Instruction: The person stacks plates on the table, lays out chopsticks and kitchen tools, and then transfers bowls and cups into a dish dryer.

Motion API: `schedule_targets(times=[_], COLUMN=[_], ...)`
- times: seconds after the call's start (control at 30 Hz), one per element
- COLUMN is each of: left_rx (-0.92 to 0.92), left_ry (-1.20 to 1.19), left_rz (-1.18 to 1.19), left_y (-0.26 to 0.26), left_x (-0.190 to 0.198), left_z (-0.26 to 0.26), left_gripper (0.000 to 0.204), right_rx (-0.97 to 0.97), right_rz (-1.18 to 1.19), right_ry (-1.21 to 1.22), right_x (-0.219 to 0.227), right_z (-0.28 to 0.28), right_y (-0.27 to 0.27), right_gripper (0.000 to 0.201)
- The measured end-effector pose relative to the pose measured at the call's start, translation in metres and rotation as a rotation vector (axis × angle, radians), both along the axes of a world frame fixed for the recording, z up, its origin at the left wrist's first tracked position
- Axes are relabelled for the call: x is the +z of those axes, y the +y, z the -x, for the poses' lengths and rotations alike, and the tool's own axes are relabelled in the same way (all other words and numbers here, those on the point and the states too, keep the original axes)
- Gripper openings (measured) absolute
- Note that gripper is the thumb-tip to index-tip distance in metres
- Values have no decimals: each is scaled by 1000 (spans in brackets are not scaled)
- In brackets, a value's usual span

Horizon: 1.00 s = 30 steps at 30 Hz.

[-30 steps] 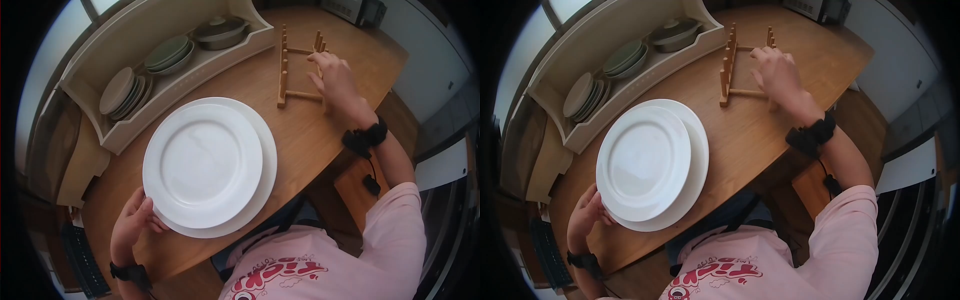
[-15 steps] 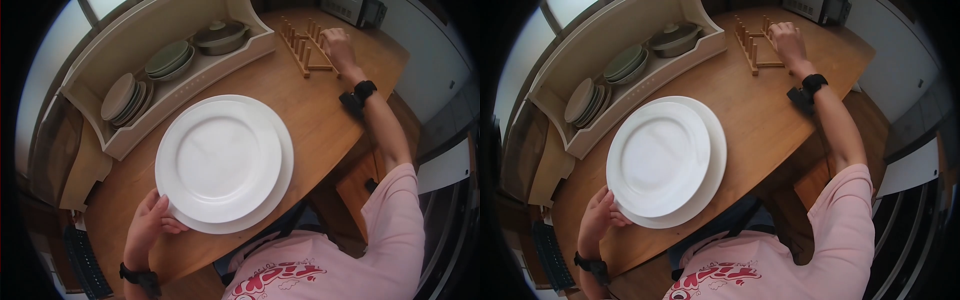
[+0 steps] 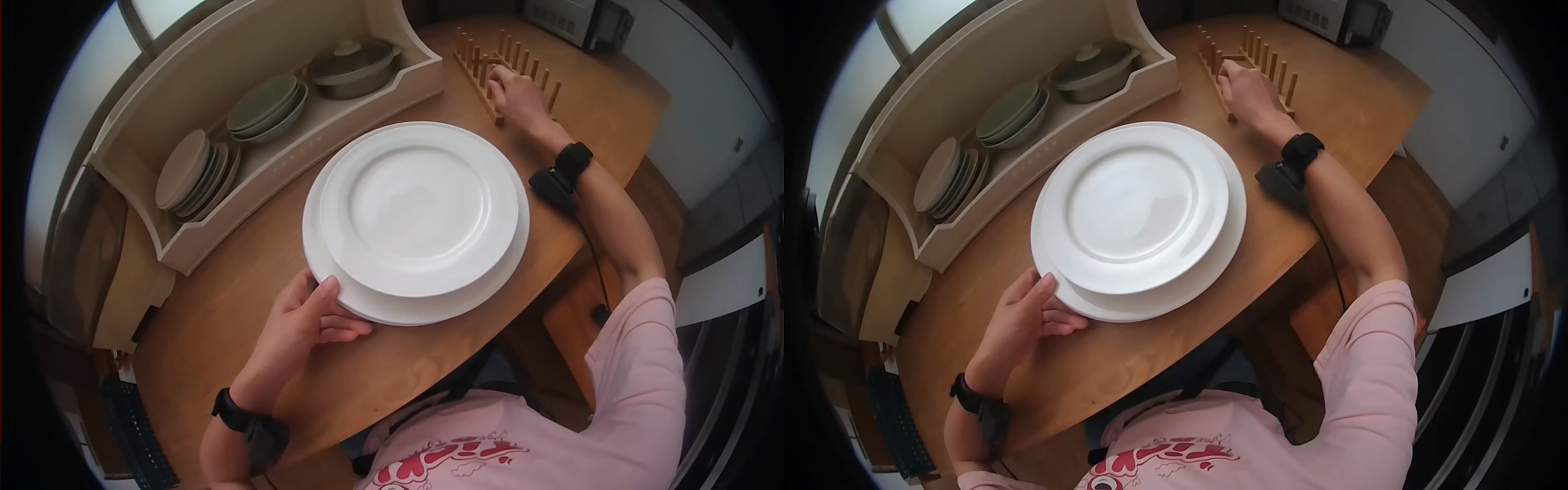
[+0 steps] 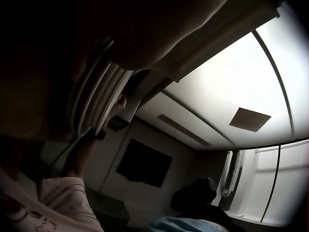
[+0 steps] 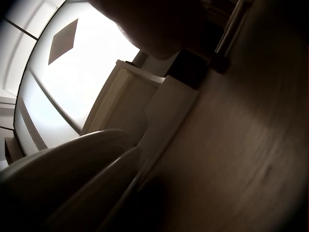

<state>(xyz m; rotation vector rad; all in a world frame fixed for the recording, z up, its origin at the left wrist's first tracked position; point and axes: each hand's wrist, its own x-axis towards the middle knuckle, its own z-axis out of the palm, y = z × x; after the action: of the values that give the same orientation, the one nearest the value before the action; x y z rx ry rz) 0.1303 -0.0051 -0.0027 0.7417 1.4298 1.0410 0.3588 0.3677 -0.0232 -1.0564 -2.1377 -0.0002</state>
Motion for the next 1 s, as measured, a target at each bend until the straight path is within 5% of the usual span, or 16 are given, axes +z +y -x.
schedule_targets(times=[0.23, 0.7, 1.0], left_rx=[-2, 74, 68], left_ry=[111, 188, 192], left_rz=[-11, 43, 31], left_y=[29, 48, 54], left_x=[-7, 0, -1], left_z=[-11, -19, -22], left_gripper=[46, 45, 50], right_rx=[-153, 100, 98], right_rz=[-27, -110, 159], right_ry=[-126, 175, 277], right_x=[-9, -25, -33], right_z=[2, 32, 45], right_y=[50, 142, 154], right_gripper=[17, 25, 39])
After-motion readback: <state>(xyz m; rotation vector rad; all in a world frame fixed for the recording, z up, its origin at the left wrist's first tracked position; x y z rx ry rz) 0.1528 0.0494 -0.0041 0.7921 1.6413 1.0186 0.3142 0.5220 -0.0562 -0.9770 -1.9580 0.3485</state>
